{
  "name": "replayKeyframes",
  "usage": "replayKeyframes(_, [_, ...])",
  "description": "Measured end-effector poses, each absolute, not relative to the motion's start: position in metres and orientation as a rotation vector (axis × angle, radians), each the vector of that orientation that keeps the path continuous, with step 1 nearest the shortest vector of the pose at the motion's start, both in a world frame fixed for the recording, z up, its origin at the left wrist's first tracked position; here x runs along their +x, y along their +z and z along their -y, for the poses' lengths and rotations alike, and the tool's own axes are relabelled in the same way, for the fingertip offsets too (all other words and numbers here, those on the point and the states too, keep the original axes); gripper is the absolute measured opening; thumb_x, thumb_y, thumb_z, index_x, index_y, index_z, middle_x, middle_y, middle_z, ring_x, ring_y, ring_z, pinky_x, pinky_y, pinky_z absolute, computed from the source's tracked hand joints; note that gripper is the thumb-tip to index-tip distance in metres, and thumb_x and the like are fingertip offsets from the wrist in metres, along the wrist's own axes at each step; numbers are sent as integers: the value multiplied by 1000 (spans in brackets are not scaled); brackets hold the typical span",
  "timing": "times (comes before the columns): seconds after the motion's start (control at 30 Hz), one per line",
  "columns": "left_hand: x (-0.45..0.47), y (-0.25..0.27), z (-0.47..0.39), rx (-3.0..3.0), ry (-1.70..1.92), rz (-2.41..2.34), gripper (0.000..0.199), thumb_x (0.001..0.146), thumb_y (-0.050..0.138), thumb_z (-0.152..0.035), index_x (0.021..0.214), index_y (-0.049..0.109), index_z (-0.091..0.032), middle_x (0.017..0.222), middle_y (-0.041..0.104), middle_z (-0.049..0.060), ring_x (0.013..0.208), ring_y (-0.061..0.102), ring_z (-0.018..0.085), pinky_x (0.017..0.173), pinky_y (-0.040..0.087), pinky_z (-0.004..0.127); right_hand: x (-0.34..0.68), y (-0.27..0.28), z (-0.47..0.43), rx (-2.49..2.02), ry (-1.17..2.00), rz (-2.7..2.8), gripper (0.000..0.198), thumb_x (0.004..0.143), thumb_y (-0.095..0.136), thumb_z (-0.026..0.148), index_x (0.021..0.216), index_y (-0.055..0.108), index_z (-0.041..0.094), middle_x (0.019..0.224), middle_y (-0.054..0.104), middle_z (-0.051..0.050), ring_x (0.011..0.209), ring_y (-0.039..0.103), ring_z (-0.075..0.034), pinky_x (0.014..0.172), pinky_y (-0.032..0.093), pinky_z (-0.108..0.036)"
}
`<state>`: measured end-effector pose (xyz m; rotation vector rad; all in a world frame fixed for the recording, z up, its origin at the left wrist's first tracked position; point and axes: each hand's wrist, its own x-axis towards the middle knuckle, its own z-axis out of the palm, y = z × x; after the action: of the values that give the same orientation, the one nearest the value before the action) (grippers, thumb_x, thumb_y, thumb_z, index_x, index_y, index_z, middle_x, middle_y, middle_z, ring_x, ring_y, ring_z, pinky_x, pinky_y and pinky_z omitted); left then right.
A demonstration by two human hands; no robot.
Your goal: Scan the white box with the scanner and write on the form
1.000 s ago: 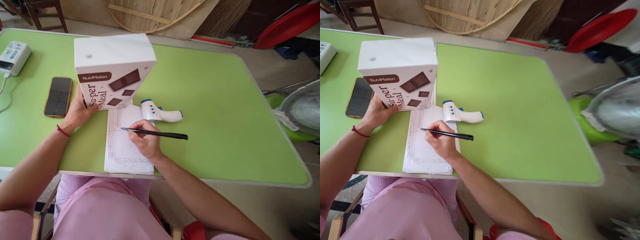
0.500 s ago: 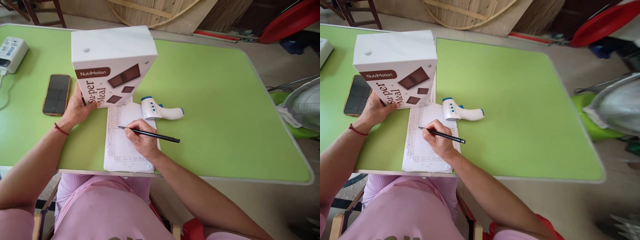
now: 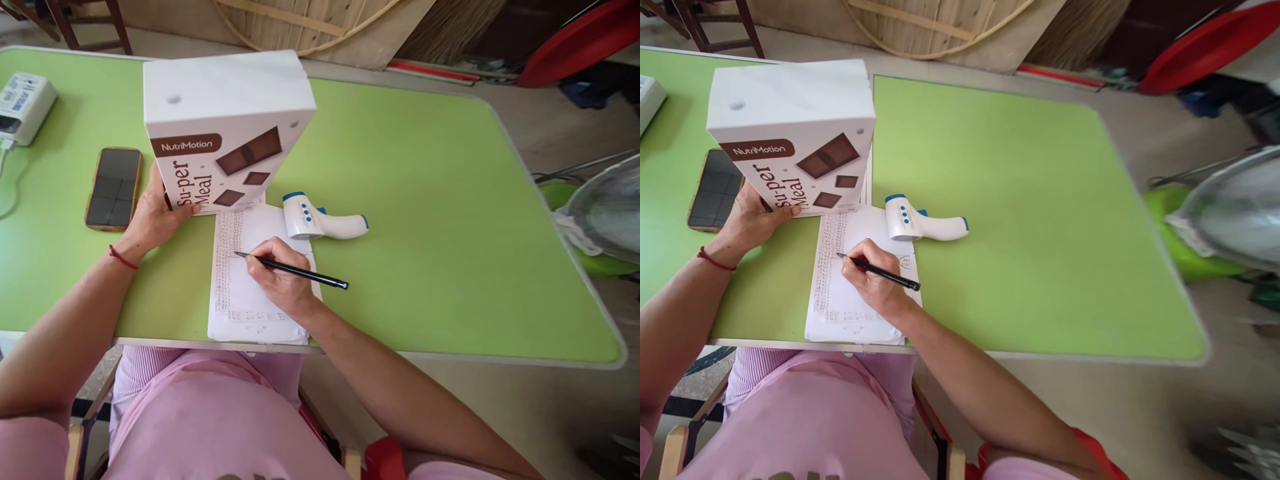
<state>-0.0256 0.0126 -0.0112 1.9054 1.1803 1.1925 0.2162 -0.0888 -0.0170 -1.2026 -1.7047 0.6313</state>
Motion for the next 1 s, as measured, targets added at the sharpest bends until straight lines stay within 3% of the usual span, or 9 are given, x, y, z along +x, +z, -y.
replayKeyframes(0.63, [-27,-11,-14,1926,1196,-1176,67,71,85,-51,126,57,-25,131,60,10,129,53,39,113,42,55,217,-18,89,-1152,610,1686,19,84,59,21,67,50,24,53,53,7,45,45,-9,44,37,-22])
replayKeyframes(1.0, [-30,-17,-17,2045,1177,-1194,66,76,76,-64,127,53,-28,133,57,12,125,56,38,104,51,59,218,-19,88,-1122,565,1696,19,84,59,18,67,50,23,54,54,7,45,46,-8,44,37,-21])
